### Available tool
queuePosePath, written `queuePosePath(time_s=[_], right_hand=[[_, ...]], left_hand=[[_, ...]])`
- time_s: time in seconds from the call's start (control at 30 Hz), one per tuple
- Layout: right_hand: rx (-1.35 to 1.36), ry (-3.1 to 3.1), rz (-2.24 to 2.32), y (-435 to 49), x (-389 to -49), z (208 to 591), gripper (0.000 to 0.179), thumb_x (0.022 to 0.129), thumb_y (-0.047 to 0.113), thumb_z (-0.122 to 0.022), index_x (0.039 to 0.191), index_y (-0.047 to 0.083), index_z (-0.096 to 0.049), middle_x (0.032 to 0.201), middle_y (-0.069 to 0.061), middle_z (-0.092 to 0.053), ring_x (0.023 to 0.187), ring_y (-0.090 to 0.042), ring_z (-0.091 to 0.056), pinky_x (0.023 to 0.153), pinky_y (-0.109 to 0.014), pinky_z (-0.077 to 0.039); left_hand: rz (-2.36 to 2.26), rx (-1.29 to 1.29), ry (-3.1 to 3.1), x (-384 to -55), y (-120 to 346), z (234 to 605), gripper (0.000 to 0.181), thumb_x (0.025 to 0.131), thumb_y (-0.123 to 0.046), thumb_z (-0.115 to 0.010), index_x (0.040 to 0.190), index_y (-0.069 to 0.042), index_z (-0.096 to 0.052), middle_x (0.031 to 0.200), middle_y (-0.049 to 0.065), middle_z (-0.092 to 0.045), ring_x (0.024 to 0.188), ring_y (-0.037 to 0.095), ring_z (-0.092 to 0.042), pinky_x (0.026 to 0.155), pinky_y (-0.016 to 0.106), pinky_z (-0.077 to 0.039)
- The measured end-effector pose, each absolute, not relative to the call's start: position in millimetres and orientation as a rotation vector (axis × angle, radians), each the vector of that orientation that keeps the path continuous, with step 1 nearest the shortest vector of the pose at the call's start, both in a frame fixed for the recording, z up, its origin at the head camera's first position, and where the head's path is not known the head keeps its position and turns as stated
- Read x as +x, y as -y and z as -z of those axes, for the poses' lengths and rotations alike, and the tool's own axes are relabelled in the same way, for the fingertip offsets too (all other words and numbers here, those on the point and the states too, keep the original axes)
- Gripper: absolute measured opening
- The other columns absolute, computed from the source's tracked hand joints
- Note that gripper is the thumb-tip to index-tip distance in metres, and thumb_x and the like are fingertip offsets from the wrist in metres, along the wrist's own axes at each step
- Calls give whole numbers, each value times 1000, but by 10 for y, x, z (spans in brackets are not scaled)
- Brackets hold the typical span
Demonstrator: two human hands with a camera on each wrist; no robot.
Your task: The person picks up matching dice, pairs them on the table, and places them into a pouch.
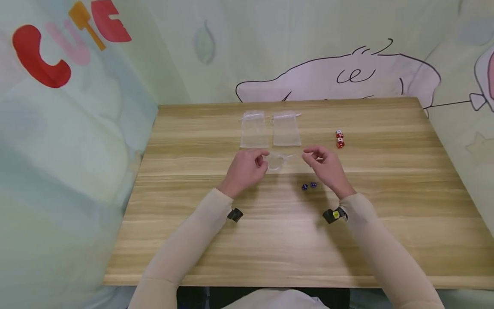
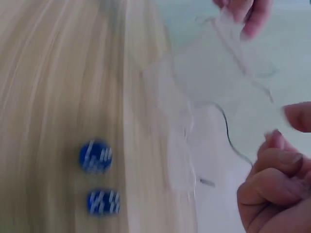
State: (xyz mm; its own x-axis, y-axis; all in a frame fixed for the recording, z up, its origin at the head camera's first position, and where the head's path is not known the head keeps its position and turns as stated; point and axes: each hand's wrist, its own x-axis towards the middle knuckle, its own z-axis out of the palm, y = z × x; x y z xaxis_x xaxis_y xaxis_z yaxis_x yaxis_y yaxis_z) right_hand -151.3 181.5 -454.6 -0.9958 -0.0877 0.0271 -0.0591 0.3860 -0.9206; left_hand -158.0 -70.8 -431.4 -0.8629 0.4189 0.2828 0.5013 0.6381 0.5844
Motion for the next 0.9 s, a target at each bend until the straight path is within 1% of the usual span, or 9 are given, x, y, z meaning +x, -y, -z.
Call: queuePosePath(time_s=[0.1, 0.17, 0.27, 0.37, 0.47, 0.57, 0.67, 0.9], right_hand=[[-194, -2674, 1515, -1927, -1505, 4600, 20, 95, 11, -64, 104, -5, -70, 87, -10, -63, 76, -16, -55, 65, -21, -46], [-223, -2683, 1394, -1993, -1486, 4647, 16, 94, 7, -64, 101, -5, -71, 85, -10, -64, 75, -18, -54, 63, -23, -45], [-249, -2650, 1233, -2075, -1447, 4722, 16, 92, 8, -68, 103, -4, -70, 81, -7, -62, 72, -19, -53, 58, -25, -43], [-283, -2610, 1130, -2136, -1415, 4792, 22, 89, 8, -73, 108, -4, -69, 79, -5, -61, 71, -19, -53, 58, -28, -44], [-298, -2578, 1085, -2169, -1388, 4845, 26, 87, 10, -76, 109, -3, -68, 80, -4, -62, 72, -19, -55, 61, -30, -47], [-299, -2562, 1066, -2189, -1369, 4886, 25, 87, 11, -76, 107, -1, -69, 81, -4, -62, 73, -19, -55, 63, -32, -48], [-283, -2556, 1057, -2202, -1354, 4920, 22, 88, 12, -75, 106, 1, -71, 80, -3, -60, 73, -19, -54, 63, -31, -47], [-279, -2560, 1048, -2207, -1332, 4980, 18, 89, 10, -73, 105, 1, -71, 80, -3, -60, 73, -19, -54, 62, -31, -47]], left_hand=[[1051, -735, 2754, -1596, 714, 4292, 27, 85, -1, -58, 108, 3, -73, 74, 2, -65, 63, 10, -56, 62, 26, -49], [1065, -721, 2758, -1608, 717, 4284, 27, 86, -1, -58, 108, 3, -73, 74, 1, -65, 62, 10, -55, 62, 26, -48], [1074, -713, 2750, -1627, 719, 4273, 26, 85, -1, -59, 106, 2, -74, 73, 1, -64, 61, 11, -54, 61, 26, -48], [1063, -723, 2741, -1650, 716, 4273, 24, 85, -1, -60, 105, 2, -74, 71, 1, -62, 61, 11, -53, 62, 26, -47], [1061, -727, 2738, -1665, 713, 4276, 24, 84, -1, -61, 104, 2, -74, 70, 0, -61, 60, 10, -52, 61, 26, -47], [1065, -731, 2737, -1670, 705, 4279, 24, 84, -1, -61, 104, 2, -74, 69, 0, -61, 59, 10, -51, 60, 26, -46], [1074, -733, 2739, -1663, 698, 4274, 24, 85, 0, -61, 104, 3, -74, 68, 0, -60, 58, 11, -50, 59, 26, -45], [1071, -719, 2758, -1644, 703, 4262, 23, 86, -1, -62, 105, 1, -74, 68, 0, -58, 58, 11, -48, 57, 25, -43]])
